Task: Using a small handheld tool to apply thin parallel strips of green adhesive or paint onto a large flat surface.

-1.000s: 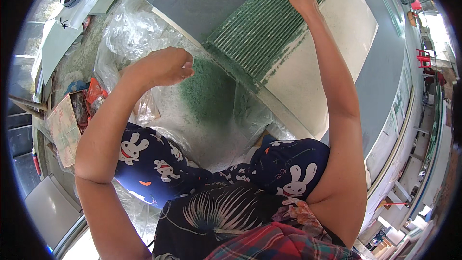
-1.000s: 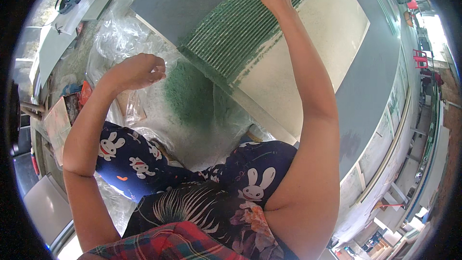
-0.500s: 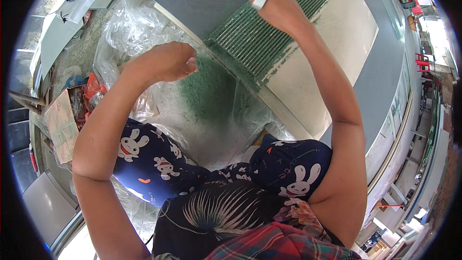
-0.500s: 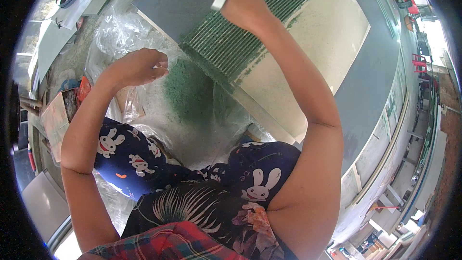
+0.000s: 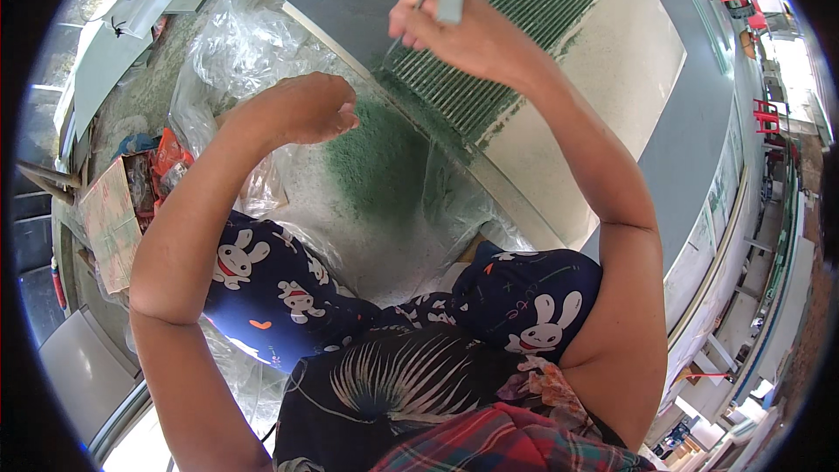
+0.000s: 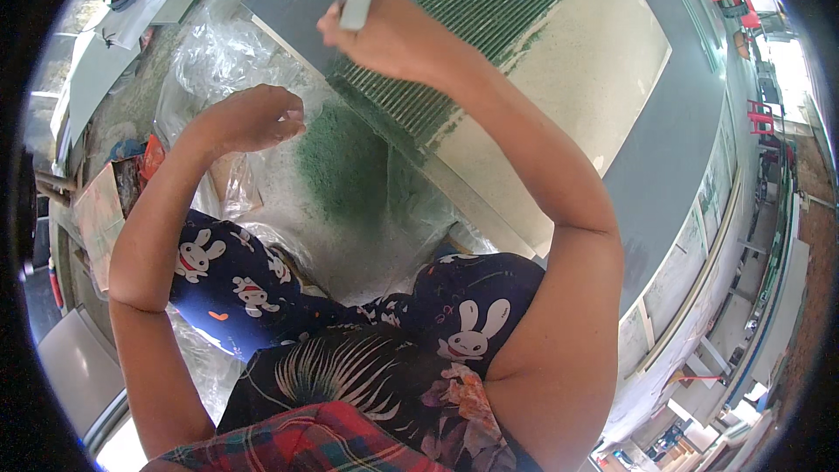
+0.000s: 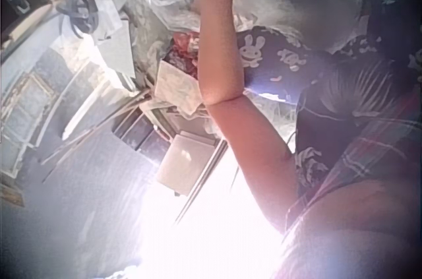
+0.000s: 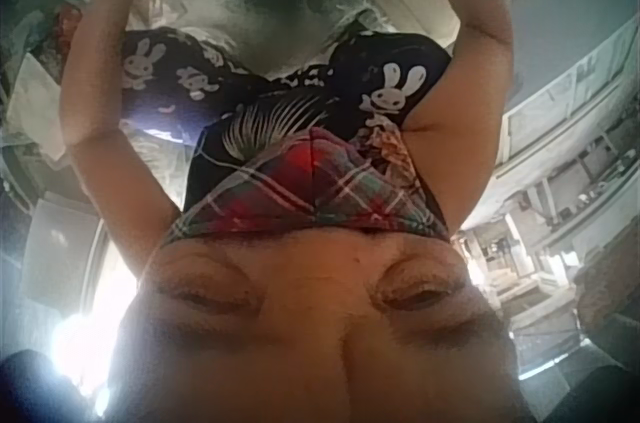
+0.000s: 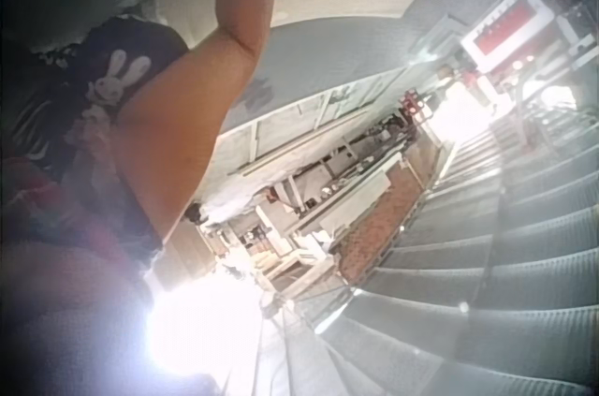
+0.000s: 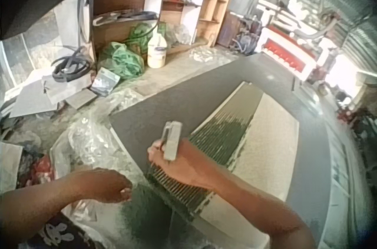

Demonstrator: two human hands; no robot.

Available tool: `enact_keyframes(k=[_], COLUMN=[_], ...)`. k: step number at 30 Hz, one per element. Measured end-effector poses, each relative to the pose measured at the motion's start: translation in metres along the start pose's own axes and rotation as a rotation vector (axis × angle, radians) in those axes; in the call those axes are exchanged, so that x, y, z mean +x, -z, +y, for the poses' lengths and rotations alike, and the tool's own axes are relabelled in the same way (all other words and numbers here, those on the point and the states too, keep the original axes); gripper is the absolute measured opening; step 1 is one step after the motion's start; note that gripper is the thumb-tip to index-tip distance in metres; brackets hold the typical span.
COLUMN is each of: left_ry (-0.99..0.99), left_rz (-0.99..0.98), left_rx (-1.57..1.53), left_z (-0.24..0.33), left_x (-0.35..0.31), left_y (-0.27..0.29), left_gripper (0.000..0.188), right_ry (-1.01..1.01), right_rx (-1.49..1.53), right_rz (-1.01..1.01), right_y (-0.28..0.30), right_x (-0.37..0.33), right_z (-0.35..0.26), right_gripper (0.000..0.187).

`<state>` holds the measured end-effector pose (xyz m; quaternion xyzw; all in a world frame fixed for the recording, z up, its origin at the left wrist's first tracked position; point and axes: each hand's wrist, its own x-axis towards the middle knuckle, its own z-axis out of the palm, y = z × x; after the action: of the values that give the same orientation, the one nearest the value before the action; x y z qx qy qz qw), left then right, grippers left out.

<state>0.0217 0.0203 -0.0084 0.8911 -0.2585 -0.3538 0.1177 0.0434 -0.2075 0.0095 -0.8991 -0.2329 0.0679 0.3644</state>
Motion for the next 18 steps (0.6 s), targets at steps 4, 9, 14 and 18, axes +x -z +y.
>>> enact_keyframes(k=[4, 9, 14, 18], left_ry=[-0.014, -0.040, -0.038, -0.005], left_rz=[-0.010, -0.031, -0.004, -0.017], left_rx=[0.016, 0.035, 0.023, -0.008], left_z=[0.001, 0.001, -0.002, 0.004], left_x=[-0.001, 0.001, 0.002, 0.001], left_y=[0.002, 0.001, -0.003, 0.000], left_gripper=[0.028, 0.029, 0.029, 0.027], right_ry=[-0.015, -0.198, -0.285, -0.294], right_rx=[-0.002, 0.032, -0.221, -0.293], right_rz=[0.273, 0.389, 0.338, 0.323], right_y=[0.034, 0.058, 0.061, 0.056], right_x=[0.005, 0.001, -0.004, 0.000], right_z=[0.017, 0.049, 0.071, 0.085], right_gripper=[0.040, 0.032, 0.033, 0.034])
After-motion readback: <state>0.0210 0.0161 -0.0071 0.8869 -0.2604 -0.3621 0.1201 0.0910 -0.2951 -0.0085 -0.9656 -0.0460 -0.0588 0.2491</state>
